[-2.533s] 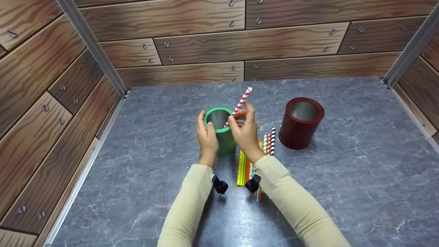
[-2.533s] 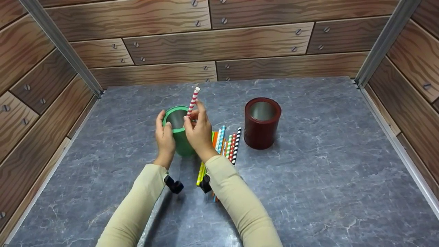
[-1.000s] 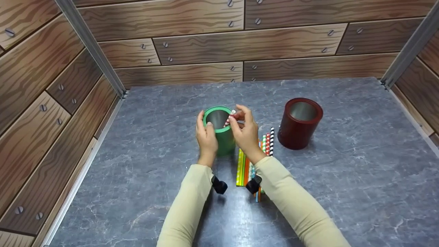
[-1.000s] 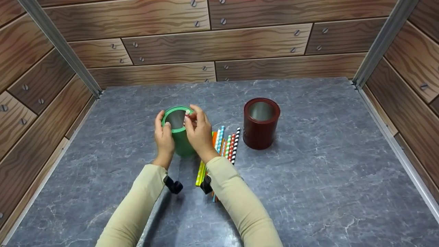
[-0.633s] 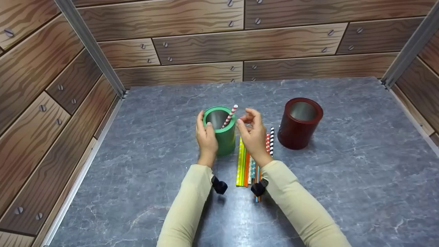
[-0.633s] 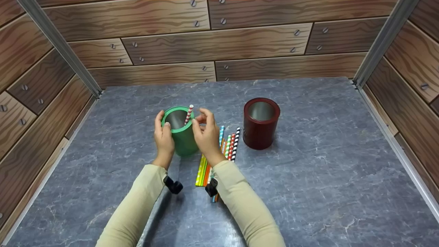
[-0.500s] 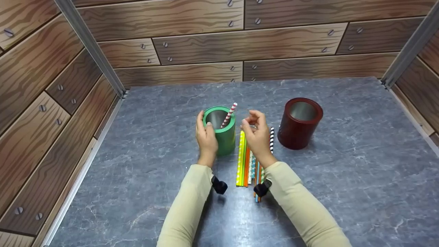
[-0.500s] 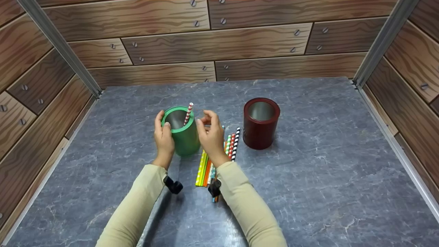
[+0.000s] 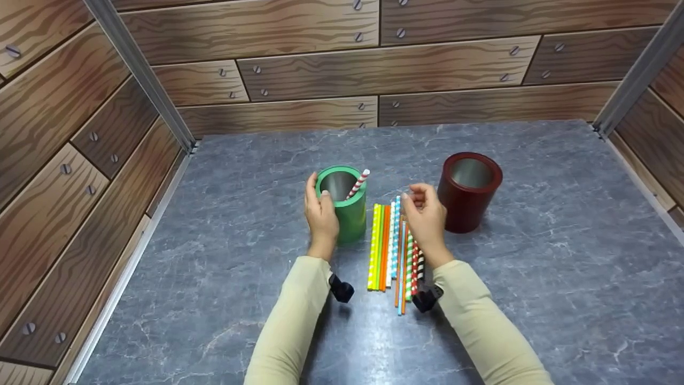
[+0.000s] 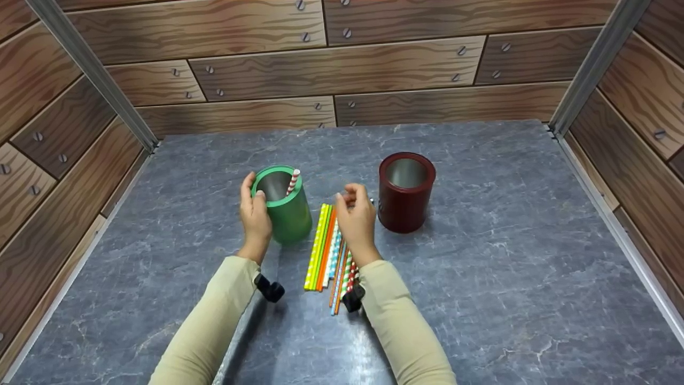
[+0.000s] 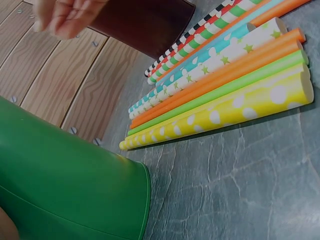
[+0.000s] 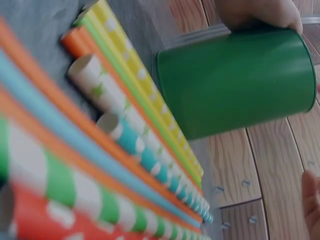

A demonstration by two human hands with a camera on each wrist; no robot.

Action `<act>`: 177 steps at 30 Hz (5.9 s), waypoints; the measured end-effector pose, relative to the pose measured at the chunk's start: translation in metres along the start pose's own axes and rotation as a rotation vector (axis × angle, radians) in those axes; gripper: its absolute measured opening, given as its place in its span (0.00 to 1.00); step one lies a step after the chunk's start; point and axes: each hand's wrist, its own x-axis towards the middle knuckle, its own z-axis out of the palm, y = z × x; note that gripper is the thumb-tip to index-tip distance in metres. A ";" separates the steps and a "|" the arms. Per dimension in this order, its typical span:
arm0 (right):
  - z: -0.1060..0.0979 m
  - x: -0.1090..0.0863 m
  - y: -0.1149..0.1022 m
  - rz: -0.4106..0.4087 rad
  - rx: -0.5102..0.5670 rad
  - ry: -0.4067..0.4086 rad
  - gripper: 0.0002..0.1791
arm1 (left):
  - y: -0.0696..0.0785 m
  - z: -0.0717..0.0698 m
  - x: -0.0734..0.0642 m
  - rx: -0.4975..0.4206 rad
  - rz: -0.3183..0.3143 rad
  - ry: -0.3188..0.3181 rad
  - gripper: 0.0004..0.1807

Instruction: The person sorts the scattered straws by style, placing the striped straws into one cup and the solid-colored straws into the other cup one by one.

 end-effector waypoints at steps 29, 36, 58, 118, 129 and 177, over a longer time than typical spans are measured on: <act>-0.031 -0.001 0.037 0.294 -0.643 -0.442 0.25 | 0.000 0.000 0.000 -0.008 0.008 0.010 0.27; -0.029 0.001 0.039 0.326 -0.648 -0.470 0.23 | 0.000 0.000 0.001 0.002 -0.007 0.011 0.27; -0.027 0.003 0.043 0.387 -0.586 -0.448 0.27 | -0.001 0.001 0.000 -0.005 0.011 0.006 0.26; -0.008 0.027 -0.061 0.321 0.563 -0.016 0.18 | -0.001 0.001 0.001 0.009 0.011 0.018 0.26; 0.004 0.025 -0.093 0.189 0.727 0.106 0.19 | -0.001 0.002 0.001 0.004 0.019 0.037 0.26; 0.050 -0.015 -0.071 -0.179 0.238 -0.136 0.11 | -0.003 0.002 0.002 -0.007 0.050 0.053 0.26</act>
